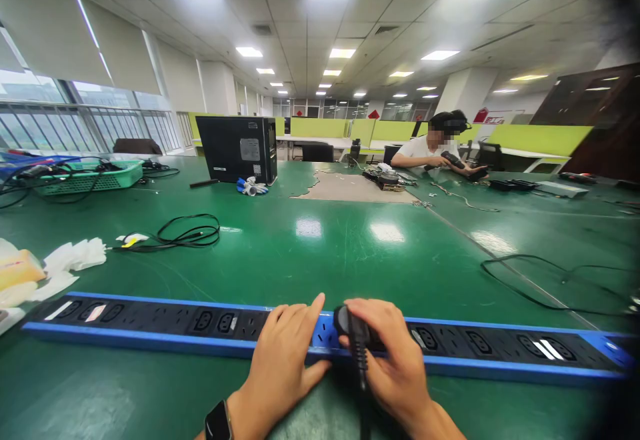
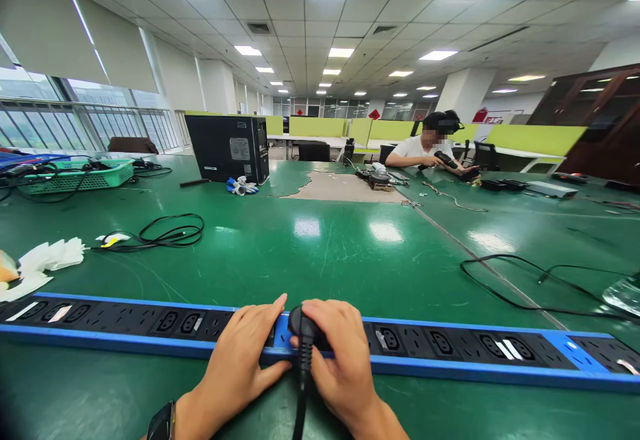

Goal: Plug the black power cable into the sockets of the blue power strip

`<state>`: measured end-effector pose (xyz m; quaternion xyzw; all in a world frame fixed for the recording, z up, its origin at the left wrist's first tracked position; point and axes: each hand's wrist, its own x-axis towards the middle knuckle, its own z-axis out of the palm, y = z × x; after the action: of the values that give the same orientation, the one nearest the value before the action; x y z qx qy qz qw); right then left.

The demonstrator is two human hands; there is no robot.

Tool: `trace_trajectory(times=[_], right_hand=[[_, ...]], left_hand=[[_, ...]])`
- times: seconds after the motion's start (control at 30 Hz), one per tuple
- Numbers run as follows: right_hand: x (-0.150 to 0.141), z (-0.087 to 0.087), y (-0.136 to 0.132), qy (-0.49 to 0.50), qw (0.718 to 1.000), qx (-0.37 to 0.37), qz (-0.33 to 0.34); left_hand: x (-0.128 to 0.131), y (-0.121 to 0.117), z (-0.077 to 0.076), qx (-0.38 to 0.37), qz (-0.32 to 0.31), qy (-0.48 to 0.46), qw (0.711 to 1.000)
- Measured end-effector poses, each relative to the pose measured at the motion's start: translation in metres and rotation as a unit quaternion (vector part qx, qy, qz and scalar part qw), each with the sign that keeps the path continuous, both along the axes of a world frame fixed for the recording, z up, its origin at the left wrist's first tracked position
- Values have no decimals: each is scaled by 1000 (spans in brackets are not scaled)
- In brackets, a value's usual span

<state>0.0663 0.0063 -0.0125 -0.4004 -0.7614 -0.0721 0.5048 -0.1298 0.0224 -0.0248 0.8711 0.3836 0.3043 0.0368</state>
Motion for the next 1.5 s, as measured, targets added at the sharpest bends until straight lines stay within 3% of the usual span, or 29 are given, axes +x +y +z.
trace_trajectory(times=[0.1, 0.23, 0.37, 0.57, 0.9, 1.2, 1.5], right_hand=[[31, 7, 1, 2, 997, 35, -68], [86, 0, -1, 6, 987, -1, -160], [113, -10, -6, -19, 986, -62, -153], [98, -8, -5, -85, 984, -108, -113], [87, -6, -14, -121, 976, -25, -180], [89, -10, -16, -168, 974, 9, -154], [84, -24, -11, -113, 977, -51, -173]], left_hand=[[0, -1, 2, 2, 2, -1, 1000], [-1, -2, 3, 0, -2, -6, 1000], [-1, -2, 3, 1, -5, -8, 1000], [-1, -2, 3, 3, -4, -12, 1000], [-1, -2, 3, -1, -6, -16, 1000], [-1, -1, 3, -11, -4, -24, 1000], [0, -2, 2, -7, 1, -23, 1000]])
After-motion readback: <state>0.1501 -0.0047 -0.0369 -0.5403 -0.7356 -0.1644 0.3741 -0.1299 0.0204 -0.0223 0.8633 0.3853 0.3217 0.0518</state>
